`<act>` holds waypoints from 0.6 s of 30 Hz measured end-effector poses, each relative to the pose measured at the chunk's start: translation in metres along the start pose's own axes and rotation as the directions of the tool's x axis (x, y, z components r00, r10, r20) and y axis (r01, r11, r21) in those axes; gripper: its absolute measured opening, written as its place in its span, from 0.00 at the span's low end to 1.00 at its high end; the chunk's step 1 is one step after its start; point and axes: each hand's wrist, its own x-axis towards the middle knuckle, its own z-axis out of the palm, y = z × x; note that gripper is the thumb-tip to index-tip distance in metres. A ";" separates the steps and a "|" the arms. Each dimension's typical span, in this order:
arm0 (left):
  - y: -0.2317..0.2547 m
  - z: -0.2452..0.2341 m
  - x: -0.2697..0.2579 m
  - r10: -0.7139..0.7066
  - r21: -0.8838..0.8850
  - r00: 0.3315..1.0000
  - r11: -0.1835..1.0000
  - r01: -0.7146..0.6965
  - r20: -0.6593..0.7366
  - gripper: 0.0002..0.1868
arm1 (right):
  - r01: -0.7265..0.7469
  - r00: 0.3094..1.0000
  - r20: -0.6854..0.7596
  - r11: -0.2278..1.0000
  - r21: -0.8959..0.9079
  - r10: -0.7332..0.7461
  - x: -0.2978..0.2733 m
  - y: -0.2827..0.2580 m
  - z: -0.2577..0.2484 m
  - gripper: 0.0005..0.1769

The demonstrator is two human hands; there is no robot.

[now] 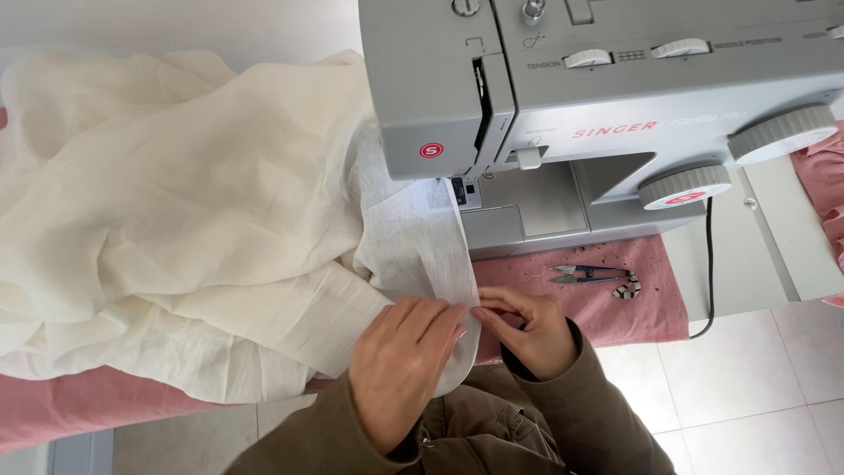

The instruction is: Sewing a piece of white fabric using a sewing machine.

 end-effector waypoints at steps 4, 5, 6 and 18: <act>-0.002 0.034 0.000 -0.175 -0.088 0.983 0.982 0.169 -0.062 0.09 | -0.035 0.999 0.012 0.992 0.124 0.034 -0.004 0.012 0.000 0.17; -0.002 0.038 0.001 -0.202 -0.109 0.976 0.975 0.193 -0.084 0.08 | -0.019 1.000 -0.003 0.991 0.129 0.020 -0.005 0.010 0.001 0.18; -0.002 0.043 0.002 -0.231 -0.129 0.967 0.968 0.217 -0.106 0.08 | -0.003 1.000 -0.016 0.991 0.135 0.006 -0.005 0.009 0.001 0.19; -0.013 0.053 0.010 -0.395 -0.386 0.919 0.846 0.368 0.010 0.05 | -0.045 0.997 -0.060 0.998 -0.046 0.042 -0.006 -0.003 0.009 0.20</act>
